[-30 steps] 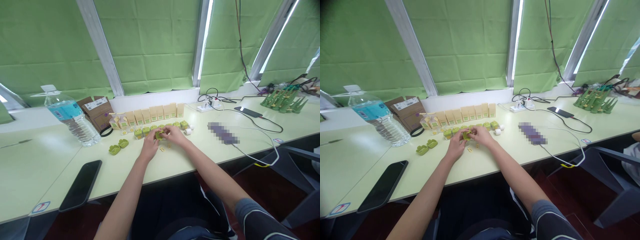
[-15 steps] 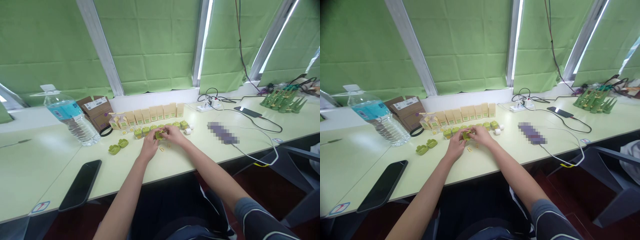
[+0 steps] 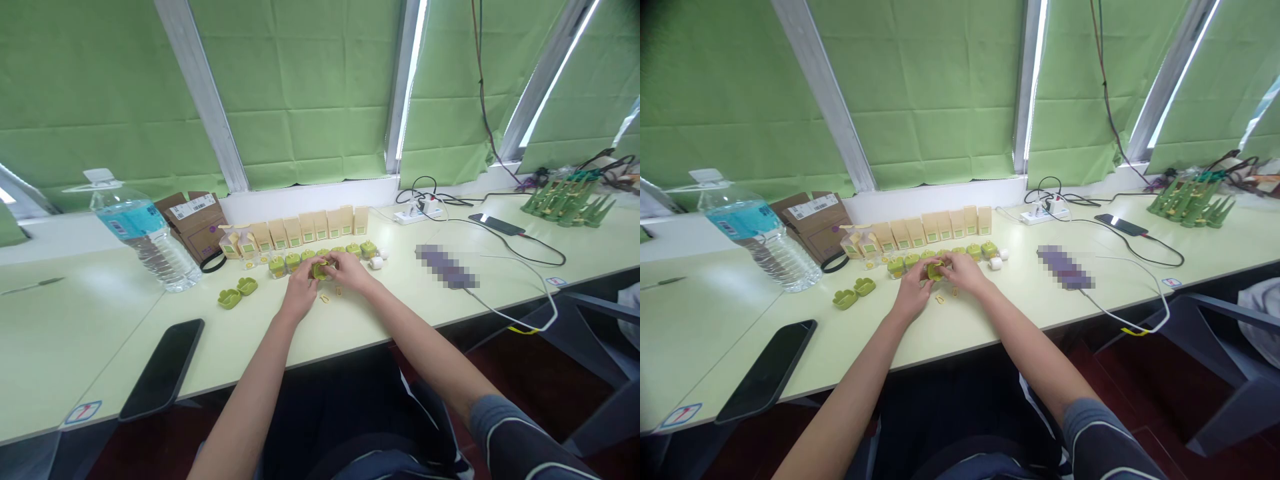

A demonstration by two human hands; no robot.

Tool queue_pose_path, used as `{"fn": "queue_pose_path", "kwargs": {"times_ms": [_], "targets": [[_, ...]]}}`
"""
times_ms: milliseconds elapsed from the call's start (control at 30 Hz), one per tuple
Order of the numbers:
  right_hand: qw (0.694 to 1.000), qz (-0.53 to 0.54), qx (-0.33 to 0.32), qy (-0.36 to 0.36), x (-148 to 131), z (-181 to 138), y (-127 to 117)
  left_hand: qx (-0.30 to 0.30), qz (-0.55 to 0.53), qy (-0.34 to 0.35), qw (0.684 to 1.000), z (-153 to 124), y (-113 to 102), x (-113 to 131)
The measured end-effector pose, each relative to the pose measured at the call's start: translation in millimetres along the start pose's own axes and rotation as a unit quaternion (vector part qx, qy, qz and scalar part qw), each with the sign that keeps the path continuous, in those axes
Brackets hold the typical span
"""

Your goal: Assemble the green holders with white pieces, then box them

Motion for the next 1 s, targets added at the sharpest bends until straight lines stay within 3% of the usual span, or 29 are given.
{"fn": "queue_pose_path", "kwargs": {"times_ms": [633, 800, 1000], "targets": [[1.0, 0.01, -0.003, -0.012, -2.8, -0.9, 0.0, 0.0, -0.004, -0.003, 1.0, -0.7, -1.3, 2.8], [1.0, 0.004, 0.002, 0.014, 4.3, 0.2, 0.1, 0.0, 0.009, -0.002, 1.0, -0.2, 0.0, 1.6], [0.999, -0.007, 0.03, 0.034, 6.9, 0.3, -10.9, 0.038, 0.039, -0.022, 0.998, 0.9, -4.9, -8.8]]}}
Point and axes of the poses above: each hand's wrist, its own z-axis towards the middle knuckle, its own y-axis out of the palm, x = y × z, the point moved 9 cm from there along z, towards the middle knuckle, and after that the axes turned 6 degrees about z, right-handed, at the moved point
